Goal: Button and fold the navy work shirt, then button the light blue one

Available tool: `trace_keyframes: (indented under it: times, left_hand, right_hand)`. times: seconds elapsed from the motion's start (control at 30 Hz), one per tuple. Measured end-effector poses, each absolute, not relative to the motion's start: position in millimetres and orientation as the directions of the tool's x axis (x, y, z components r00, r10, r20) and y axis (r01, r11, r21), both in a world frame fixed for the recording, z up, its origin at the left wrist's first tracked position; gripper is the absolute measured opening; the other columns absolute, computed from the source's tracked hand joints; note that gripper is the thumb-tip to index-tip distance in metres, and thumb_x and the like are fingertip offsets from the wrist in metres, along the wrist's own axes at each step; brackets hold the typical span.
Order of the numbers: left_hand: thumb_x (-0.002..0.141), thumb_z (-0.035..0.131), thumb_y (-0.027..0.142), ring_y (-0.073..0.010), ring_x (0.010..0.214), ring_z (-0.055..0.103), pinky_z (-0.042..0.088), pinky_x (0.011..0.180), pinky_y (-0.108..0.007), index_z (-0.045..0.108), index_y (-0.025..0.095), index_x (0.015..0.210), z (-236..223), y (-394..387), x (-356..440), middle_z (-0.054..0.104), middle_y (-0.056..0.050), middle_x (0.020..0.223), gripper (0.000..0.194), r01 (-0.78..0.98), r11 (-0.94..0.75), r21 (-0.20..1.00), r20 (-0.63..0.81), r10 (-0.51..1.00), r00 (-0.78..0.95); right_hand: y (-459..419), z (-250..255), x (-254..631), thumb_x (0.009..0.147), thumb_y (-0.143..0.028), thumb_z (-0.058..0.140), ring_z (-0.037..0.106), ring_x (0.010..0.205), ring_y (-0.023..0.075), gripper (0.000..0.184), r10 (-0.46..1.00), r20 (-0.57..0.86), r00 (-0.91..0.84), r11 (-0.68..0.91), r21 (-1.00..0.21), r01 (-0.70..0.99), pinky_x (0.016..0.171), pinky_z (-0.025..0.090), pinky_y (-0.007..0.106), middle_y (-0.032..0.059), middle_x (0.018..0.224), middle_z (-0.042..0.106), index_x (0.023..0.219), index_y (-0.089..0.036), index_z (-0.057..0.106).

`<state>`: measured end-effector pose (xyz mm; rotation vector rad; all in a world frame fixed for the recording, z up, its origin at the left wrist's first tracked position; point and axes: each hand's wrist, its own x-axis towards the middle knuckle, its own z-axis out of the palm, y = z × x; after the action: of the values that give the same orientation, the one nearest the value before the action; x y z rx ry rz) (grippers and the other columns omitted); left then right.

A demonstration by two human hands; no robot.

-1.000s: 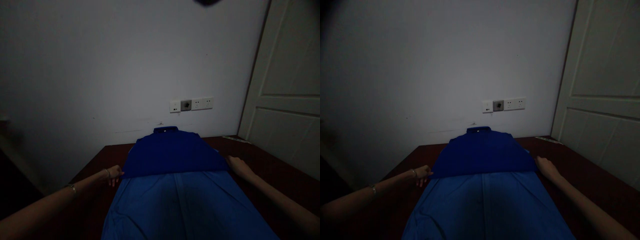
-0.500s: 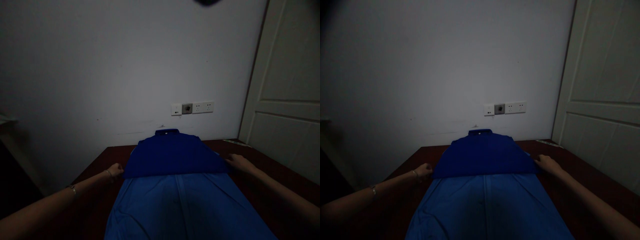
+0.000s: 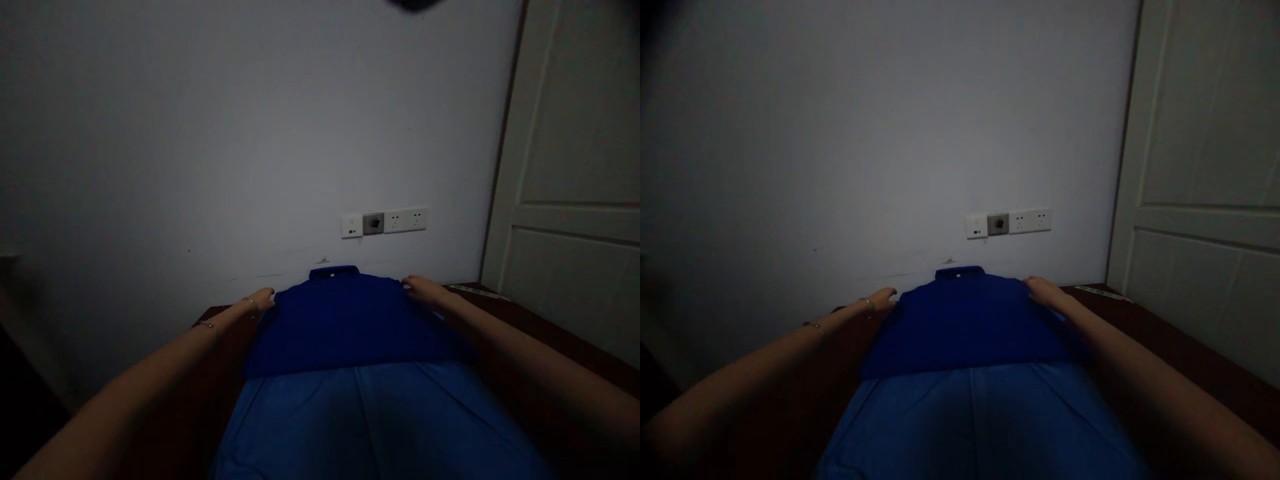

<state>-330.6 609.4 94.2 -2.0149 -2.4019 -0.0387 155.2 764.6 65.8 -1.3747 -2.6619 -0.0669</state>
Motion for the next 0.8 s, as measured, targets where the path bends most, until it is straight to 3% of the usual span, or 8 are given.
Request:
trace_keyframes:
  times: [0.1, 0.3, 0.5, 0.63, 0.8]
  left_hand:
    - [0.069, 0.052, 0.021, -0.0249, 0.11, 0.052, 0.042, 0.089, -0.028, 0.046, 0.004, 0.118, 96, 641, -333, 0.051, -0.021, 0.123, 0.052, 0.978, 0.207, 0.033, 0.027, 0.978, -0.208]
    - [0.063, 0.051, 0.009, -0.0229, 0.104, 0.057, 0.046, 0.082, -0.025, 0.046, 0.005, 0.119, 72, 683, -328, 0.054, -0.019, 0.12, 0.056, 0.977, 0.184, 0.108, 0.011, 0.982, -0.186]
    - [0.059, 0.051, 0.004, -0.0227, 0.113, 0.05, 0.041, 0.093, -0.025, 0.044, 0.007, 0.123, 53, 715, -323, 0.05, -0.016, 0.127, 0.065, 0.978, 0.088, 0.188, 0.054, 0.994, -0.1]
    - [0.059, 0.049, 0.003, -0.022, 0.114, 0.05, 0.038, 0.097, -0.028, 0.05, 0.009, 0.117, 52, 727, -329, 0.053, -0.013, 0.124, 0.058, 0.973, 0.059, 0.225, 0.096, 0.992, -0.082]
    - [0.059, 0.048, 0.004, -0.0174, 0.096, 0.06, 0.046, 0.085, -0.023, 0.057, 0.011, 0.107, 43, 738, -337, 0.064, -0.008, 0.106, 0.05, 0.952, 0.001, 0.306, 0.036, 0.999, -0.013]
  right_hand:
    - [789, 67, 131, 0.076, -0.008, 0.043, 0.056, 0.1, 0.0217, 0.034, 0.818, 0.127, -0.562, 0.561, 0.043, 0.827, 0.081, 0.041, 0.028, 0.0162, 0.109, 0.059, 0.107, -0.011, 0.057]
    - [833, 54, 96, 0.073, -0.003, 0.046, 0.053, 0.107, 0.0208, 0.039, 0.82, 0.11, -0.561, 0.558, 0.063, 0.828, 0.083, 0.04, 0.028, 0.0151, 0.115, 0.056, 0.11, -0.012, 0.055]
    - [863, 48, 72, 0.072, -0.006, 0.051, 0.054, 0.106, 0.0216, 0.04, 0.8, 0.066, -0.597, 0.594, 0.053, 0.803, 0.082, 0.041, 0.028, 0.0151, 0.117, 0.055, 0.11, -0.014, 0.054]
    - [877, 46, 64, 0.067, -0.009, 0.053, 0.056, 0.101, 0.0235, 0.042, 0.786, 0.028, -0.618, 0.617, 0.032, 0.786, 0.077, 0.043, 0.028, 0.0159, 0.114, 0.057, 0.109, -0.012, 0.055]
    - [885, 45, 57, 0.061, -0.011, 0.055, 0.06, 0.09, 0.023, 0.039, 0.764, -0.035, -0.644, 0.644, -0.014, 0.765, 0.068, 0.044, 0.026, 0.0127, 0.101, 0.064, 0.099, -0.013, 0.061]
